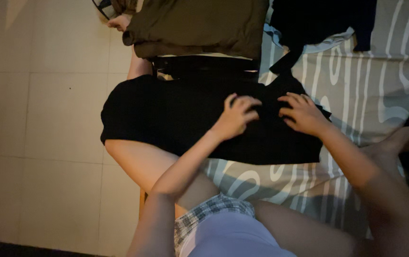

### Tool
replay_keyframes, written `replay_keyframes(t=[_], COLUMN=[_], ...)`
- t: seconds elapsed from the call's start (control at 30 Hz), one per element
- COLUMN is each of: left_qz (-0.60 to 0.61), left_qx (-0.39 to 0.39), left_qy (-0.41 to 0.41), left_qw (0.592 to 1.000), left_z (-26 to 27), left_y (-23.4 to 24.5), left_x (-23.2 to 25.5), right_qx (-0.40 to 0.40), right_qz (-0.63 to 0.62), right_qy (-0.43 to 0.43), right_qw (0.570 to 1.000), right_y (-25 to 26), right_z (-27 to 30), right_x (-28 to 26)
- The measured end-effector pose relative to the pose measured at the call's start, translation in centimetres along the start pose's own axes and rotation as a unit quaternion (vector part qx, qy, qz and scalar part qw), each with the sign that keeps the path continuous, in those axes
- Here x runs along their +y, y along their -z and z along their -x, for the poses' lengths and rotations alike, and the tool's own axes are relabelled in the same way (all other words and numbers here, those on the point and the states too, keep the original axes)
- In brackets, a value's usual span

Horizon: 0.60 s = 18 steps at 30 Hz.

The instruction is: The person folds various items of clothing, including black pants, a blue shirt, and a navy hoodie, while sitting on a bed and collaborating with another person.

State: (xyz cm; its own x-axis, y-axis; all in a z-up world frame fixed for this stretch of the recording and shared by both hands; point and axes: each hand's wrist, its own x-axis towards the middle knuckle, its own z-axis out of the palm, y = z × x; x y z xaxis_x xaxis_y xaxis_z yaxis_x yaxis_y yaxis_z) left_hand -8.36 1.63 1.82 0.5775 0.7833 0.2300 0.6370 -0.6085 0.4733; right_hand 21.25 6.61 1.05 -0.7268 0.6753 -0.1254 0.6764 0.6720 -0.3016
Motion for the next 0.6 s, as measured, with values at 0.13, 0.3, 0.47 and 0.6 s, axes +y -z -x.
replay_keyframes(t=[0.13, 0.3, 0.47, 0.6], left_qz=[0.219, 0.362, 0.388, -0.037], left_qx=[0.037, 0.050, -0.196, -0.337], left_qy=[0.147, 0.127, 0.194, 0.433], left_qw=[0.964, 0.922, 0.880, 0.835], left_z=[-0.4, 0.4, 6.3, 10.0], left_y=[2.7, 3.1, 5.5, 7.2], left_x=[-3.2, -7.9, -11.8, -12.5], right_qx=[0.068, 0.030, 0.079, 0.100], right_qz=[-0.175, -0.184, 0.042, 0.026], right_qy=[-0.140, -0.201, 0.044, 0.006], right_qw=[0.972, 0.962, 0.995, 0.995], right_y=[-0.6, -0.1, -1.6, -2.8], right_z=[-0.3, 0.8, 2.0, 1.3], right_x=[2.9, 2.9, 0.0, 0.3])
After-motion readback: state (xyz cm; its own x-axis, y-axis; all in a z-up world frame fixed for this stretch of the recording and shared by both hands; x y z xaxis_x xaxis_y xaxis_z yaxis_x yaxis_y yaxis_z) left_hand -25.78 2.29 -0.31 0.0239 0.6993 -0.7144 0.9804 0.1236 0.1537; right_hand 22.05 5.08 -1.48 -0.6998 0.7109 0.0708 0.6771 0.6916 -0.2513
